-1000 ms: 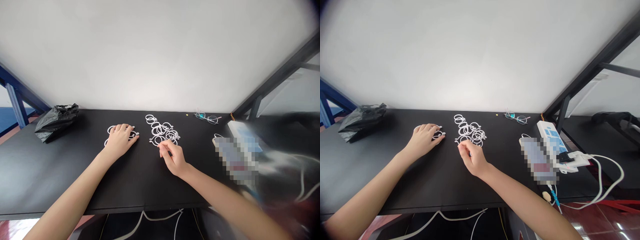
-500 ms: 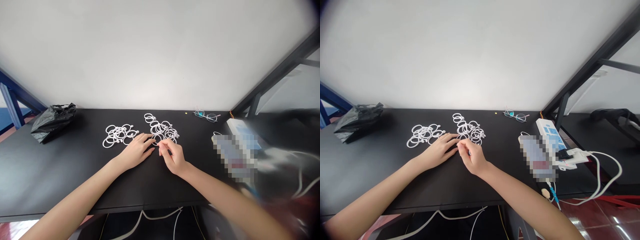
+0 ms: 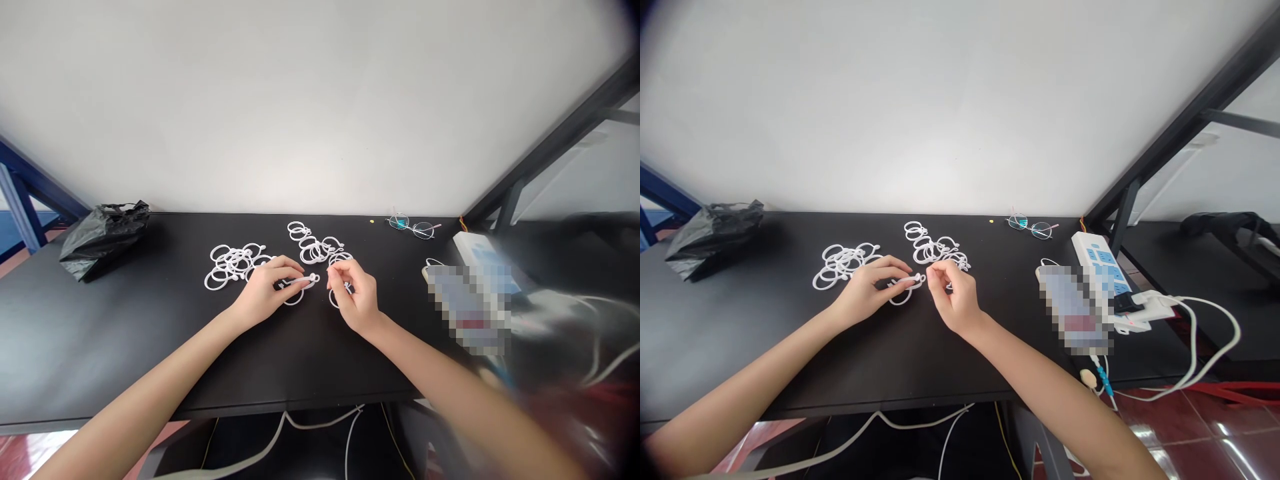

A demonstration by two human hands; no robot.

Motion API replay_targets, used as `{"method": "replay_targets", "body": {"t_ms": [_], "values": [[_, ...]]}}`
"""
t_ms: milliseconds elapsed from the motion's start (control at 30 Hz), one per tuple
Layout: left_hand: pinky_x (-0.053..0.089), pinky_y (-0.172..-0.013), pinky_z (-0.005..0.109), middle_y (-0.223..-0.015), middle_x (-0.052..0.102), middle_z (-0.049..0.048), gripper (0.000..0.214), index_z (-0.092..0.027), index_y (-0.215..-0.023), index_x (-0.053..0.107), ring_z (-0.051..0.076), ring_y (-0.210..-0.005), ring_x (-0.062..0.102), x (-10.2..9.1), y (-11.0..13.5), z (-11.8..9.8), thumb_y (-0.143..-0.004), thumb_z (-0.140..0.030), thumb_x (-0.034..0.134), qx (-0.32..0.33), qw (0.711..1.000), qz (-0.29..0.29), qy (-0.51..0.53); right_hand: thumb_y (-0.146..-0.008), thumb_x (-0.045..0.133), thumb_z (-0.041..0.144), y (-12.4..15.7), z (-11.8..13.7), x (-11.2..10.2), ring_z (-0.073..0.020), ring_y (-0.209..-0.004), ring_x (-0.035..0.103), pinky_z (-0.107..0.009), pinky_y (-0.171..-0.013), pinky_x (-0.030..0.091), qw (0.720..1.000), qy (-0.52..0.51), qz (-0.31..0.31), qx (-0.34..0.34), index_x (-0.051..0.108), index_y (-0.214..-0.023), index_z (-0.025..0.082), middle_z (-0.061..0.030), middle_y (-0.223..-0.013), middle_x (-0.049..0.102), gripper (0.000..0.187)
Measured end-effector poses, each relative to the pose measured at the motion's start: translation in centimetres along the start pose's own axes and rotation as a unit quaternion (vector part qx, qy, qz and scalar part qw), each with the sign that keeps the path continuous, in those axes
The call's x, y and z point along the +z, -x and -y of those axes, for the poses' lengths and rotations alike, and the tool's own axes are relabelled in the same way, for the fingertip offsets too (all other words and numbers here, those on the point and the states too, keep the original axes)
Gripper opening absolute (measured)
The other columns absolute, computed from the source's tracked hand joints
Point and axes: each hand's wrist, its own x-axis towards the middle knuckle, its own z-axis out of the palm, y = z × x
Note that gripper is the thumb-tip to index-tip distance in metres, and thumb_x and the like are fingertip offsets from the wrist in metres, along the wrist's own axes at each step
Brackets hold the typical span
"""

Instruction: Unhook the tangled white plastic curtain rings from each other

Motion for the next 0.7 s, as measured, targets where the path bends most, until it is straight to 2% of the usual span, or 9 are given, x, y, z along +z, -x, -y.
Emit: {"method": "replay_targets", "body": {"t_ms": [67,133,200,267,367,467,633,700], "values": [[0.048,-0.058,0.027,-0.085,0.067,0.0066,0.03,-0.017,-0.081,0.072,0.014,-0.066,0.058,-0.3,-0.1,-0.4,-0.087,-0.045,0.062,-0.062,0.994,0.002,0.088,-0.094,0.05,0.023,-0.1,0.1,0.1,-0.0111,-0.056,0.056,-0.024,-0.055,0.048,1.0,0.007,0.005,0.006,0.053,-0.086,0.02,0.0011,-0.068,0.058,0.009],[0.045,-0.05,0.024,-0.069,0.062,0.0025,0.032,-0.016,-0.081,0.069,0.01,-0.054,0.052,-0.4,-0.2,-0.7,-0.086,-0.047,0.063,-0.119,0.976,0.027,0.181,-0.093,0.052,0.023,-0.1,0.2,0.2,-0.0103,-0.054,0.056,-0.023,-0.054,0.049,1.0,0.012,0.016,0.008,0.055,-0.088,0.02,0.0013,-0.068,0.06,0.006],[0.047,-0.051,0.023,-0.065,0.059,0.0004,0.032,-0.016,-0.081,0.067,0.01,-0.054,0.053,-0.4,-0.3,-0.9,-0.085,-0.047,0.064,-0.163,0.951,0.047,0.26,-0.092,0.054,0.024,-0.1,0.2,0.3,-0.0097,-0.054,0.056,-0.023,-0.053,0.05,0.999,0.013,0.026,0.013,0.056,-0.092,0.02,0.0012,-0.07,0.061,0.005],[0.053,-0.058,0.025,-0.072,0.062,0.0023,0.032,-0.016,-0.082,0.066,0.013,-0.067,0.06,-0.2,-0.2,-1.1,-0.086,-0.047,0.063,-0.19,0.929,0.051,0.314,-0.091,0.056,0.026,-0.2,0.2,0.3,-0.0097,-0.054,0.057,-0.023,-0.054,0.051,0.999,0.01,0.032,0.025,0.057,-0.094,0.02,0.0006,-0.073,0.063,0.007],[0.057,-0.075,0.031,-0.085,0.064,0.0056,0.035,-0.016,-0.077,0.064,0.017,-0.085,0.063,0.2,-0.1,-1.2,-0.09,-0.048,0.056,-0.191,0.908,0.052,0.369,-0.088,0.061,0.028,-0.3,0.0,0.3,-0.0104,-0.056,0.06,-0.024,-0.055,0.053,0.997,0.004,0.049,0.054,0.057,-0.096,0.02,-0.0013,-0.08,0.066,0.012],[0.054,-0.087,0.034,-0.086,0.061,0.0055,0.039,-0.017,-0.068,0.054,0.017,-0.088,0.06,0.3,-0.1,-1.2,-0.094,-0.046,0.049,-0.17,0.901,0.052,0.395,-0.083,0.067,0.026,-0.2,-0.1,0.5,-0.0105,-0.058,0.061,-0.023,-0.051,0.053,0.995,0.009,0.073,0.068,0.058,-0.094,0.019,-0.0035,-0.088,0.067,0.016],[0.052,-0.086,0.034,-0.081,0.055,0.0035,0.041,-0.018,-0.062,0.041,0.015,-0.081,0.055,0.3,-0.2,-1.3,-0.097,-0.04,0.042,-0.165,0.893,0.062,0.413,-0.082,0.068,0.025,0.2,0.0,0.9,-0.0095,-0.062,0.062,-0.021,-0.045,0.051,0.998,-0.01,0.058,0.036,0.059,-0.096,0.019,-0.0088,-0.11,0.062,0.018],[0.051,-0.085,0.035,-0.079,0.055,0.0027,0.039,-0.019,-0.06,0.038,0.015,-0.078,0.054,0.2,-0.3,-1.4,-0.096,-0.036,0.041,-0.166,0.89,0.061,0.42,-0.081,0.069,0.026,0.2,0.1,1.0,-0.0092,-0.062,0.063,-0.02,-0.044,0.05,0.997,-0.019,0.061,0.045,0.058,-0.097,0.019,-0.01,-0.114,0.061,0.02]]}}
